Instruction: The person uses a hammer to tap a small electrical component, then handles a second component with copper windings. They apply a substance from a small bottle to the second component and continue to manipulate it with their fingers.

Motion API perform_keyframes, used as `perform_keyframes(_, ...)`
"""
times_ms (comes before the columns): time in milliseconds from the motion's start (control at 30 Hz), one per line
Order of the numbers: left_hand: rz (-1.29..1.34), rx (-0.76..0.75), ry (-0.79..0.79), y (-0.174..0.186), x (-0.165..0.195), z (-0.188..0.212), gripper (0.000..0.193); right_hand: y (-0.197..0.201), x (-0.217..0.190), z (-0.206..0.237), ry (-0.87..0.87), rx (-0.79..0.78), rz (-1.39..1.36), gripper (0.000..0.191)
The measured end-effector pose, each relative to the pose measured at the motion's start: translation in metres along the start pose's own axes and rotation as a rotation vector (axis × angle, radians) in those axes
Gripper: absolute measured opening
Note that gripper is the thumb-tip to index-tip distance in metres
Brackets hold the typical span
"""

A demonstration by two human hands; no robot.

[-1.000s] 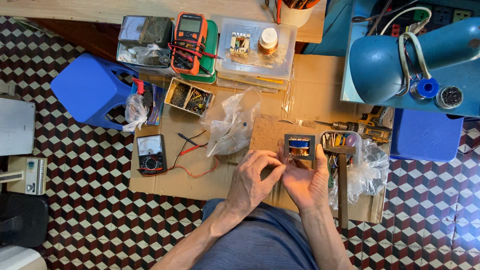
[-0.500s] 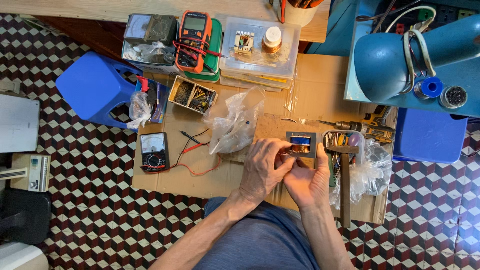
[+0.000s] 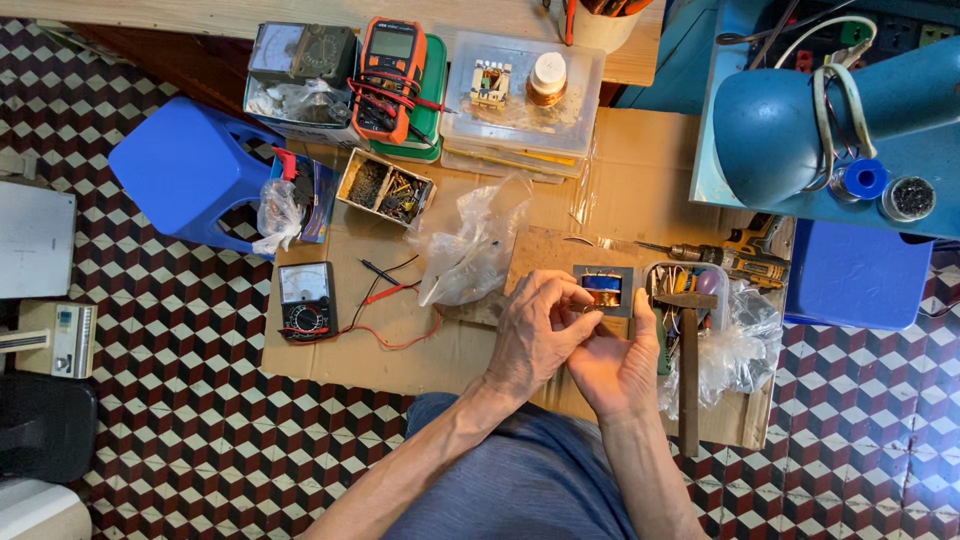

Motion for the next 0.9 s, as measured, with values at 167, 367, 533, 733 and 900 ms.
perform_keyframes(167,-0.047,0.002,-0.020,0.002,0.003,0.004,0.016,0.005,-0.002,-0.003,-0.011,0.014,0.011,0.075)
perform_keyframes(367,-0.172,0.003,-0.230,0.010,0.017,0.012,0.014,0.004,-0.005,-0.005,-0.012,-0.026,0.100,0.070)
perform_keyframes(533,-0.202,-0.062,-0.430,0.023,0.033,0.030,0.021,-0.001,-0.009,0.000,0.035,-0.061,0.168,0.068)
perform_keyframes(733,-0.083,0.102,-0.259,0.034,0.032,0.016,0.060,-0.008,-0.006,-0.002,0.037,-0.046,0.178,0.065)
perform_keyframes(900,0.183,0.054,0.239,0.030,-0.007,-0.019,0.064,-0.028,-0.020,0.008,0.382,-0.090,0.700,0.068)
Point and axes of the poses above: each hand's wrist, its own z-axis away from the middle knuckle, its own y-axis out of the back of the hand, x = y × z, the point moved 6 cm from there along -z, towards the middle knuckle, and after that the axes turned 5 degrees about -z, right-handed, at the moved point
